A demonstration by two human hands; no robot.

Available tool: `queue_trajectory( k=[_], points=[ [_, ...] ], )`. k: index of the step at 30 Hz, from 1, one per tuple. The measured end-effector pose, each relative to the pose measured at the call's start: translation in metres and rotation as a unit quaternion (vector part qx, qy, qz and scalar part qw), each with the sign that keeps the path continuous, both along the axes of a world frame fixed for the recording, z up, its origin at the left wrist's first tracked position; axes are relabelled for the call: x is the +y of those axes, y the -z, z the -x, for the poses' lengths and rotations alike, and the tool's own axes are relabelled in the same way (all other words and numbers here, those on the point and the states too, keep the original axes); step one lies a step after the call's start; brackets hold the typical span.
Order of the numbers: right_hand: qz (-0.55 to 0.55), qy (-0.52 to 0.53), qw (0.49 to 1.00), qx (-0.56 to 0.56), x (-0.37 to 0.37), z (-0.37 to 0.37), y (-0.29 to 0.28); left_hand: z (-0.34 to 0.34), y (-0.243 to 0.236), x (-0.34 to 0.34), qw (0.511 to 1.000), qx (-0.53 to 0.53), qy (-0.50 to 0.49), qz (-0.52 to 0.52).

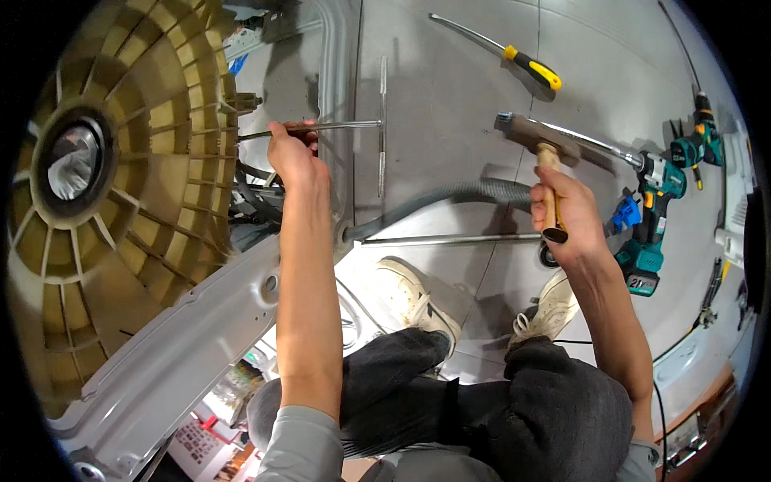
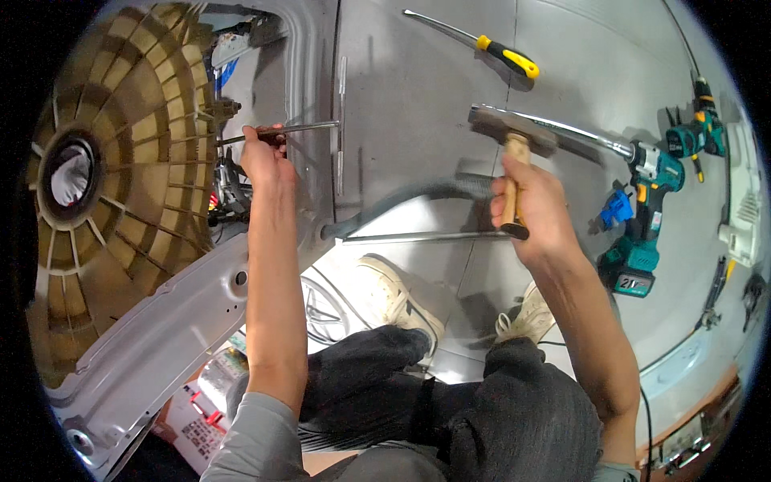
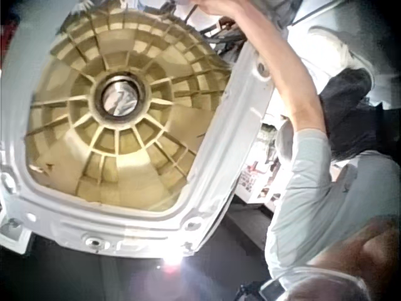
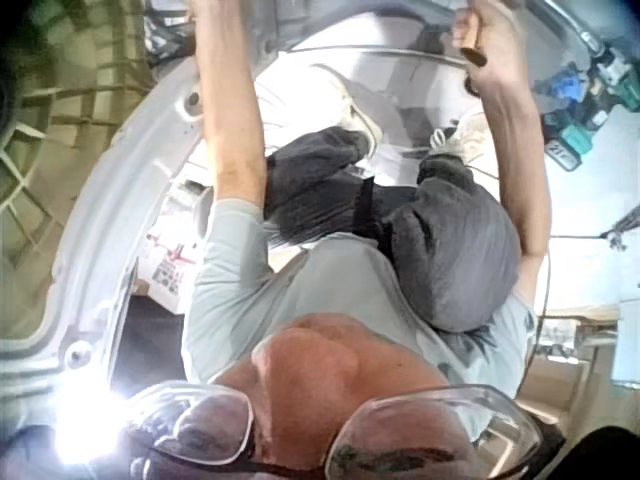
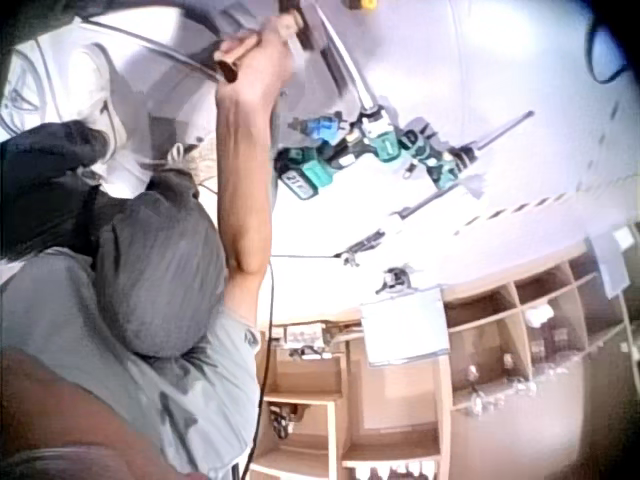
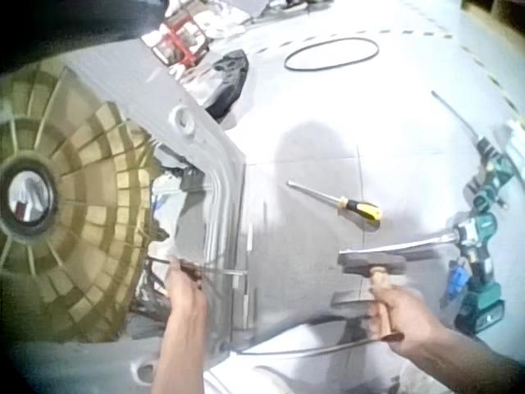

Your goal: The person uses a hammer and a rod to tap parts of a disassembled washing machine drum assembly, then uses a screwdriver to work on internal components while sitting on the floor.

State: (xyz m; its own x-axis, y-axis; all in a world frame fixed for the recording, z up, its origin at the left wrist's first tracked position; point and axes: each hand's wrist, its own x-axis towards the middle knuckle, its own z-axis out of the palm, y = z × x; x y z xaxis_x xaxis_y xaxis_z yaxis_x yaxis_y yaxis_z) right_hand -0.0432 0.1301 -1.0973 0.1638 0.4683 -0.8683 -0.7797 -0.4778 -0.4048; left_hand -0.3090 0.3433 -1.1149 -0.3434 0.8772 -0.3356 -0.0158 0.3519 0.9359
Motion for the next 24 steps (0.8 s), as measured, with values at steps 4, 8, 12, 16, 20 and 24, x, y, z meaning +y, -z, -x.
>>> queue_trajectory(
  k=[4, 8, 12, 16, 20, 24],
  points=[
    [0.009, 0.072, 0.997, 0.017, 0.003, -0.003, -0.007, -0.006, -0.004, -0.001, 1.000, -0.001, -0.009, -0.004],
    [0.009, 0.001, 0.999, 0.043, 0.046, 0.066, -0.042, -0.010, -0.006, -0.002, 1.000, -0.006, -0.010, -0.008],
    [-0.039, -0.102, 0.984, 0.138, 0.063, 0.093, -0.053, -0.013, -0.012, 0.000, 0.997, -0.074, -0.033, -0.013],
    [0.011, -0.086, 0.992, 0.094, 0.047, 0.067, -0.055, -0.004, -0.008, 0.007, 0.996, -0.080, -0.021, -0.029],
    [0.004, -0.017, 0.999, 0.043, 0.010, 0.015, -0.030, -0.009, -0.007, 0.006, 0.997, -0.067, -0.031, -0.012],
    [0.055, -0.003, 0.997, -0.050, -0.016, -0.040, -0.038, -0.011, -0.001, 0.006, 0.997, -0.062, -0.046, -0.021]
  ],
)
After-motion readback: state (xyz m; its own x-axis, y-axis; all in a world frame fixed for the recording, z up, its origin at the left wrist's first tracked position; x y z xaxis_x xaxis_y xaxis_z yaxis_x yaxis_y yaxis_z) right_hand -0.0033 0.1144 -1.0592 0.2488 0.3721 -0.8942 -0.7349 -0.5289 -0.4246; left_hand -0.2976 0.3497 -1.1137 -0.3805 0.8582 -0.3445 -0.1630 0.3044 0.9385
